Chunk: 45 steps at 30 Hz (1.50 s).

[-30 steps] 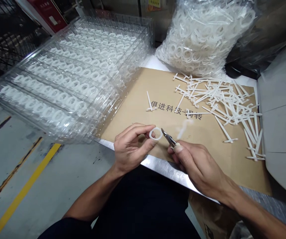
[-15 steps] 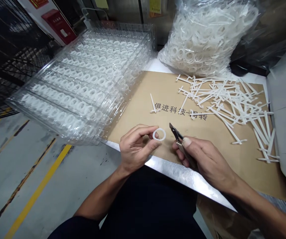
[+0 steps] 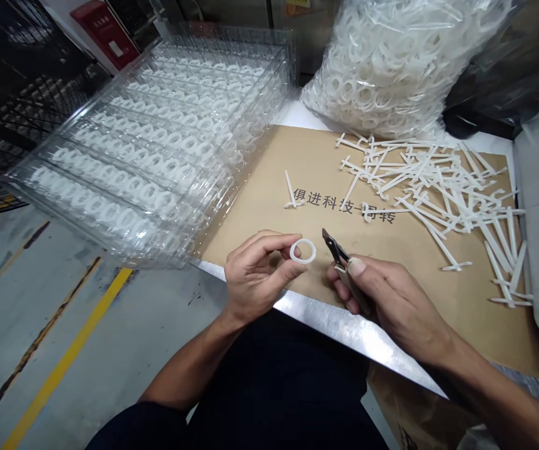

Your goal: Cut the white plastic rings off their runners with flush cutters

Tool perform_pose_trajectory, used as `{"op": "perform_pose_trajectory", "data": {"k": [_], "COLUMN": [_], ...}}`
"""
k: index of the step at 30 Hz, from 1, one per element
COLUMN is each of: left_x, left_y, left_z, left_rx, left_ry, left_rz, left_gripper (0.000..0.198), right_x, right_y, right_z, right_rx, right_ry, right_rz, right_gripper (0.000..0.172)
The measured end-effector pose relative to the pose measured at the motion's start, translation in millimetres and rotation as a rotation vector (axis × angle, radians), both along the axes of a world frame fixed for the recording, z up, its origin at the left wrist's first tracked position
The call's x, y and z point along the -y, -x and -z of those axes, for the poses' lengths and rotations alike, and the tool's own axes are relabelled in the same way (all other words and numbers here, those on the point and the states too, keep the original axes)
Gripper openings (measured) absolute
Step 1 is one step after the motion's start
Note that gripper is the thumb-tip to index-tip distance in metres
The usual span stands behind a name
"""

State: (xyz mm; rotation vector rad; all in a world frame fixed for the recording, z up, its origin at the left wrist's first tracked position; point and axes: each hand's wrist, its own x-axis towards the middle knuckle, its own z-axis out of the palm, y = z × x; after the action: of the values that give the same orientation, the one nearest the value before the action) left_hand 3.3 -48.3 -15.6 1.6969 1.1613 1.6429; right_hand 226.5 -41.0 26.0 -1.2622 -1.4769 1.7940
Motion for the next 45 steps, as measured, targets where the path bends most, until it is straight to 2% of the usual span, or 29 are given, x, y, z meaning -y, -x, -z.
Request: {"op": "perform_pose_trajectory", "data": {"k": [16,24,37,42,45], "left_x": [-1.7,-1.8,0.2,2.2,6.4], "left_y": [-1.1,-1.9,-1.0,-4.4,-1.7], "left_z": [0.1,-2.6,-0.7,4.1,-3.6], "left_rx": [-0.058,-0.023,0.018,0.117,0.168], "left_ry": [-0.069,-0.069,0.015,0.173,0.25], "left_rz": [-0.029,0.015,0.022,0.032,0.055], "left_gripper": [0.041,0.041,0.036,0.029,0.027], "right_x": [0.3,1.0,1.0,1.4,-0.5], "right_y": [-1.1,-1.5,-2.8,-1.5,-0.1], "right_z": [0.9,1.5,3.9,6.8,9.0], "right_rx": [0.012,0.011,-0.017,-0.061,-0.099], "right_ry": [-0.02,-0.027,-0.012,0.079,0.135], "right_rz": [-0.015,-0.024,-0.023,0.029,0.041], "right_gripper": [0.05,0.051,0.051,0.055,0.058]}}
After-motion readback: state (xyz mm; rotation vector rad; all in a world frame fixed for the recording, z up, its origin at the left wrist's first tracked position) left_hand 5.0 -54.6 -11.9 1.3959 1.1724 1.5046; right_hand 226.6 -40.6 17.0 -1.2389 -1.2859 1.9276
